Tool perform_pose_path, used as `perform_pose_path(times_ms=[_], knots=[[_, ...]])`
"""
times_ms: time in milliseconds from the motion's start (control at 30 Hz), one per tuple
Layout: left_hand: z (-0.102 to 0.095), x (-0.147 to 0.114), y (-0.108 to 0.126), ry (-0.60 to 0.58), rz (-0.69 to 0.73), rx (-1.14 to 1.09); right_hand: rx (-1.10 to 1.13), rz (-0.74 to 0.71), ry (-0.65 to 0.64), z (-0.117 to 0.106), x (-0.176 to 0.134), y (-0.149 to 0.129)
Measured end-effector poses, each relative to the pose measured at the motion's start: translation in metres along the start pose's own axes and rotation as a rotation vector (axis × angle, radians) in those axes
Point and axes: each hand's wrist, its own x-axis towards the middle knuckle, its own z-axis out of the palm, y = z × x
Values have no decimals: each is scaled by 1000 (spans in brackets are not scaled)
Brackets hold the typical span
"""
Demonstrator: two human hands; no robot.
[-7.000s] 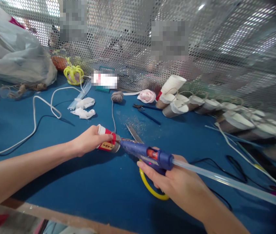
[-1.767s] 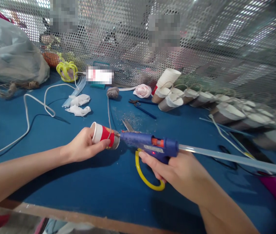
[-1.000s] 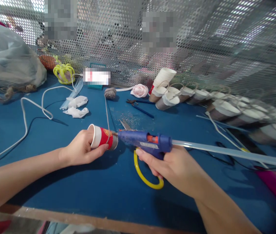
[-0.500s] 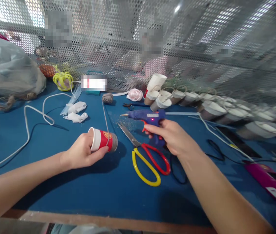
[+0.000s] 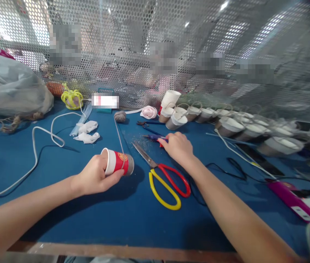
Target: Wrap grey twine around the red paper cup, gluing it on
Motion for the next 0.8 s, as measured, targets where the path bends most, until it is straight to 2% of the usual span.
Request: perform_pose_path(times_ms=[67, 200, 267, 367, 467, 567, 667, 800], knots=[[0, 1, 1, -8, 3, -3, 32, -82, -90, 12, -5, -17], [1, 0, 2, -2, 5, -9, 163, -196, -419, 49, -17, -49], [3, -1, 2, 5, -8, -28, 244, -223, -481, 62, -22, -58], [4, -1, 1, -14, -134, -200, 350, -256, -399, 65, -26, -62], [4, 2, -1, -24, -396, -560, 411, -279, -282, 56, -27, -62], [4, 7, -3, 32, -613, -855, 413, -305, -213, 44, -28, -62], [4, 10, -4, 66, -739, -1004, 379, -363, -172, 38, -30, -64], [3, 14, -2, 70, -908, -1105, 327, -402, -188, 35, -34, -67]])
